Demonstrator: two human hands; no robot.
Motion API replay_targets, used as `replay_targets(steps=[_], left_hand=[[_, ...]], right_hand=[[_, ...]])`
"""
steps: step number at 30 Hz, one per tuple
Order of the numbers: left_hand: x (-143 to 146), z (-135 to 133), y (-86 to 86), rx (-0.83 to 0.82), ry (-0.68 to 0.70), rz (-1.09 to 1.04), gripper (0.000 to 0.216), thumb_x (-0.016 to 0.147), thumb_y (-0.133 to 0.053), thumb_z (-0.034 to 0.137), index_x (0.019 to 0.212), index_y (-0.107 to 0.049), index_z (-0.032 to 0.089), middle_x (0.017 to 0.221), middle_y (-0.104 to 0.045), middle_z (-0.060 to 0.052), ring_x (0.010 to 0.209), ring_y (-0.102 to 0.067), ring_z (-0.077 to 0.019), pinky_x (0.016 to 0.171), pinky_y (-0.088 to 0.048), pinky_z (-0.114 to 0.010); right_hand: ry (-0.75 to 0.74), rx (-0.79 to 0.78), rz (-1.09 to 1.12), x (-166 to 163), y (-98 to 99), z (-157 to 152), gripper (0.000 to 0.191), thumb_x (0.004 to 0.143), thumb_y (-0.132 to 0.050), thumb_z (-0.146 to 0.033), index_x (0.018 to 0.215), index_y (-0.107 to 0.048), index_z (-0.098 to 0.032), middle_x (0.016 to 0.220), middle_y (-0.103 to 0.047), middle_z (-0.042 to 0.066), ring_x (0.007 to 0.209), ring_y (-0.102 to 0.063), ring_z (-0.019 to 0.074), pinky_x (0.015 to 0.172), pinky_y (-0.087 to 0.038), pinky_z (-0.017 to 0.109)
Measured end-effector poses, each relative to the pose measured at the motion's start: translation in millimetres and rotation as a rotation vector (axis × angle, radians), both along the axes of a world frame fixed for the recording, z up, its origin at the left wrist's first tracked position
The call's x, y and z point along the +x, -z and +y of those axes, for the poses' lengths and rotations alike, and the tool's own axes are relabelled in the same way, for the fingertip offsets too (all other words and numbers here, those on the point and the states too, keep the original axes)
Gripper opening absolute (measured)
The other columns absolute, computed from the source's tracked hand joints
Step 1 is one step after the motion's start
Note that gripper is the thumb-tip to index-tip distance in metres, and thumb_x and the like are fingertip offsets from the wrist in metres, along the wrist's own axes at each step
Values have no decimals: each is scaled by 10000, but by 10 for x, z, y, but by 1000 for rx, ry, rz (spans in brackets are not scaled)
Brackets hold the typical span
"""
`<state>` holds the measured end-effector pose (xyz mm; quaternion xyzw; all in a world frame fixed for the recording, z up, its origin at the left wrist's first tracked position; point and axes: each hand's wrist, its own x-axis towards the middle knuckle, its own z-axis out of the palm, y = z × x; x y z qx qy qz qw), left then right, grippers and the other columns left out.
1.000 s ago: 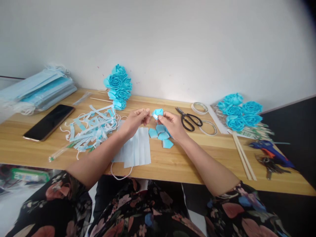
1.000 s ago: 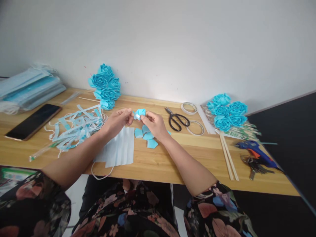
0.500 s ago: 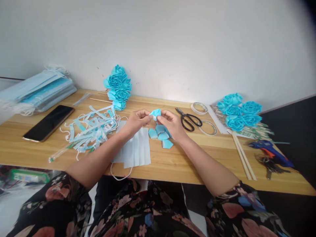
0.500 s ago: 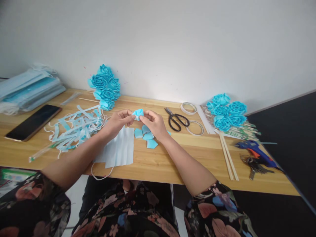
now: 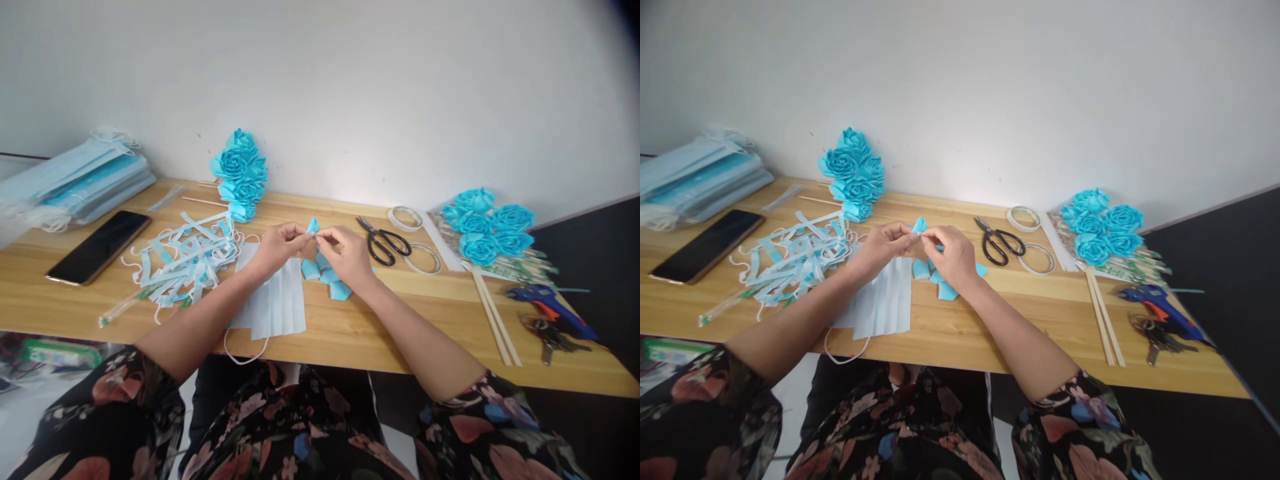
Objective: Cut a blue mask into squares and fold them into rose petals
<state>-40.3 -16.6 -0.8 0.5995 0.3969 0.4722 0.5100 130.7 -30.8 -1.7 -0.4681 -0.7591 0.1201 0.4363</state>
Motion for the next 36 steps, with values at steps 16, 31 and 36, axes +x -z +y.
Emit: replay_targets(steps=[16,31,36], left_hand=[[-18,-4,23,157,-48,214,167,802,-597,279,688,-583,157,591,-495,31,550,-396,-83,521,-286,-218],[-7,-27,-8,290,-83,345,163,820,-563,229,669,-548,169,567,-450,46,533,-376,-84,522,-291,-228],[-14,-19,20,309,-68,365,175,822,-547,265,674,-537,173,585,-474,34,563,-391,-93,540,-295,-228]], right_hand=[[18,-56,50,22,47,38,85,858,-630,-257,821,-702,-231,808,-728,21,764,-661,178,749,-521,319],[35,-95,115,-14,52,33,41,831,-652,-264,822,-679,-233,799,-731,4,734,-669,159,720,-537,295],[18,-111,100,-10,45,31,67,835,-638,-259,804,-689,-229,790,-732,7,737,-669,158,724,-533,291]])
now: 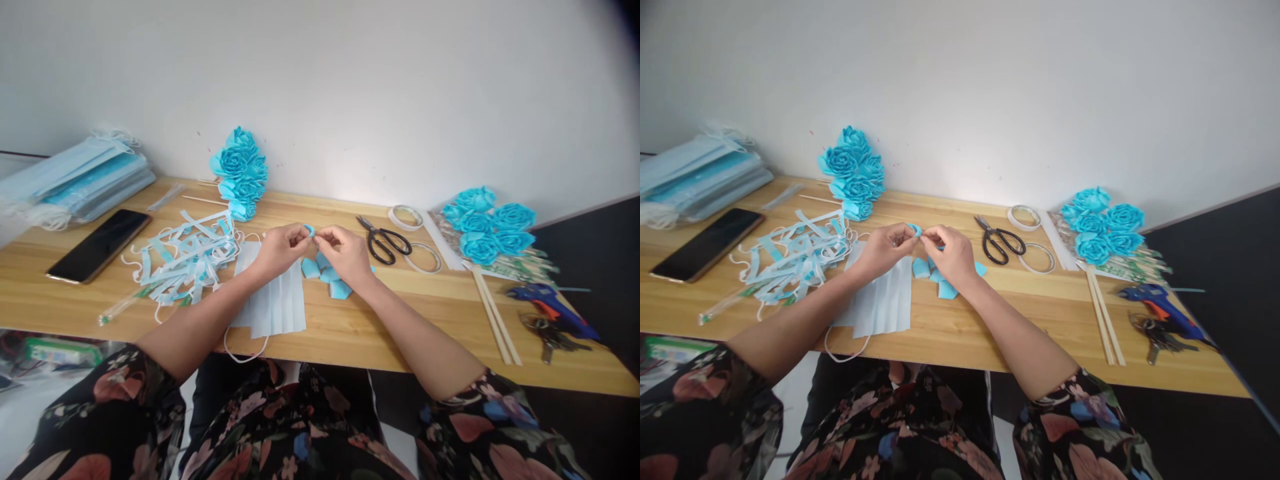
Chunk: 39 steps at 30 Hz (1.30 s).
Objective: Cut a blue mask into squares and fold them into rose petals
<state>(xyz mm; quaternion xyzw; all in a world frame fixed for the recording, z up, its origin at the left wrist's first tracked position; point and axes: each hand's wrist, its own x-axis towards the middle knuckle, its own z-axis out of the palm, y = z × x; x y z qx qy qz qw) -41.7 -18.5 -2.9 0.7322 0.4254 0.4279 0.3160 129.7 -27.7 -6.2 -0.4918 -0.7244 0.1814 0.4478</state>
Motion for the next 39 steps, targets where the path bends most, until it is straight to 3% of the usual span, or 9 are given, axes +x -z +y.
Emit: replay_targets(steps=[16,39], left_hand=[[5,-4,17,-49,16,-19,122,798,-545,231,699,-570,165,582,-461,42,555,-388,-90,539,-285,-228],[9,-17,-1,-43,21,-23,136,795,-547,265,700,-568,170,565,-440,48,540,-360,-86,533,-273,-228]], right_hand=[[-59,-79,38,12,-39,-10,114,848,-615,-302,798,-683,-226,775,-733,6,736,-678,159,713,-533,277],[-40,-55,21,16,-44,-14,118,839,-599,-293,771,-671,-229,743,-721,-5,701,-662,153,689,-515,268]])
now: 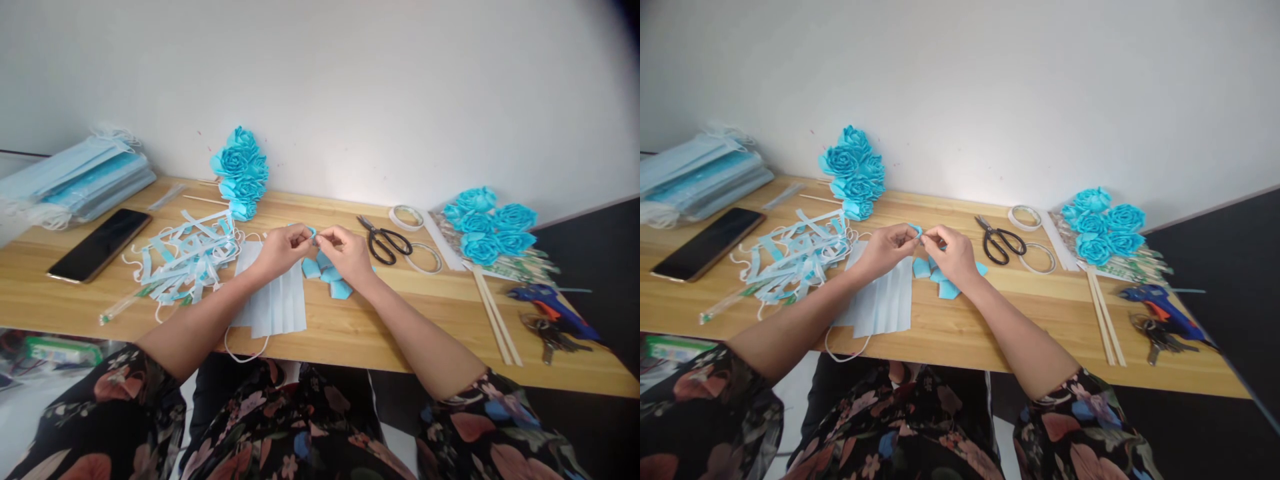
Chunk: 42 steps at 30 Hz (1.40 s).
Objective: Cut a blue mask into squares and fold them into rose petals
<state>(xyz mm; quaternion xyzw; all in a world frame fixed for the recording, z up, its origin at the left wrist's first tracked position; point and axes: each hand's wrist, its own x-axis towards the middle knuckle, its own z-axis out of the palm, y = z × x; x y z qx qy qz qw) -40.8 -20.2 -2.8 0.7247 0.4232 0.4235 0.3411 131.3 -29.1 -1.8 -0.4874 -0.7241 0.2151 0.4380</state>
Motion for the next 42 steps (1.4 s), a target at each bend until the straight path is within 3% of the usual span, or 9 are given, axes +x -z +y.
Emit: replay_targets(steps=[17,30,42], left_hand=[[5,7,26,17,8,13,132,792,-547,247,682,-556,174,572,-460,42,546,-373,-87,534,-280,-230],[4,17,40,-27,30,-28,140,798,-547,276,716,-563,163,585,-487,38,551,-410,-90,535,-300,-220],[11,-30,-55,-18,-6,-26,133,764,-505,213,644,-529,159,596,-483,34,573,-413,-88,557,-311,-222]], right_hand=[[27,43,-63,-3,12,5,110,814,-567,-233,731,-639,-231,718,-703,-6,696,-657,154,693,-503,267],[-8,2,7,-14,-4,-9,113,833,-604,-286,754,-656,-224,722,-708,-5,663,-644,146,657,-492,265],[-26,17,-20,-15,5,-18,118,851,-576,-255,759,-642,-217,738,-710,-3,693,-651,147,689,-484,262]])
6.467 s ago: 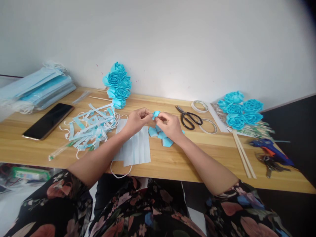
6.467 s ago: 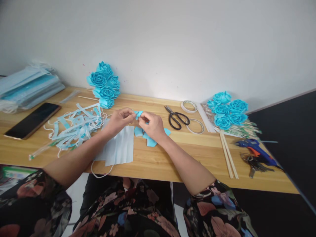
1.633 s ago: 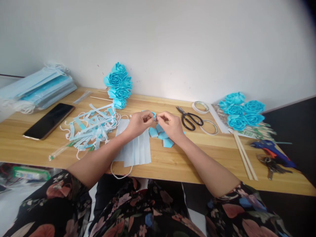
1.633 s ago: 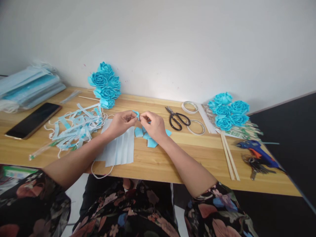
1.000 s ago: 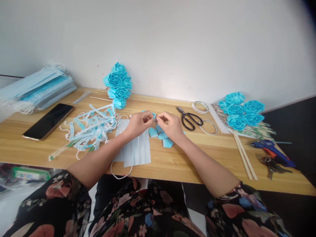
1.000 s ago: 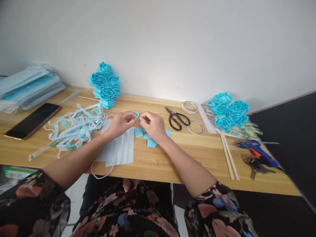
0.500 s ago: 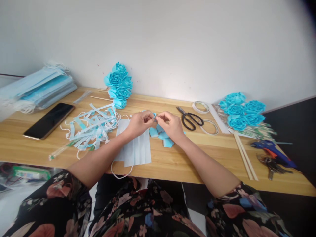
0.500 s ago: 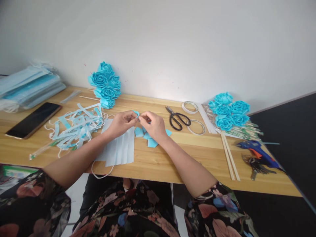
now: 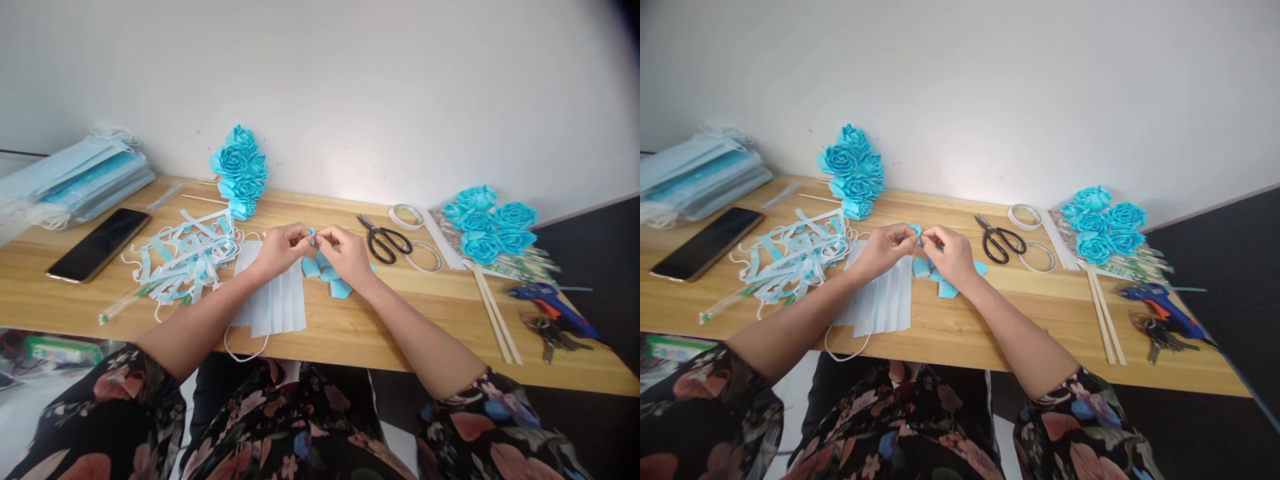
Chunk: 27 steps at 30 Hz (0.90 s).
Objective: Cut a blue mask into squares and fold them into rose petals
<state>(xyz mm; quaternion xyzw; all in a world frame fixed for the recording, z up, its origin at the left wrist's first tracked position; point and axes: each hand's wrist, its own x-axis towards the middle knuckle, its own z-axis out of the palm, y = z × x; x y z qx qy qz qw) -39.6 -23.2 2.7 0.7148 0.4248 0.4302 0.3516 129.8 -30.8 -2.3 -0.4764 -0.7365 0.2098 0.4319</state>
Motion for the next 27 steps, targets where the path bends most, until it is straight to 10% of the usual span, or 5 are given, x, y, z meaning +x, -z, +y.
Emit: replay_targets(steps=[27], left_hand=[[-3,28,53,-20,25,-41,123,756,-514,231,658,-545,163,612,-511,25,586,-431,-97,556,-317,-227]], right_hand=[[-21,-24,18,6,-11,-2,134,856,-568,-273,766,-648,-213,740,-712,-2,694,-648,148,684,-476,263]])
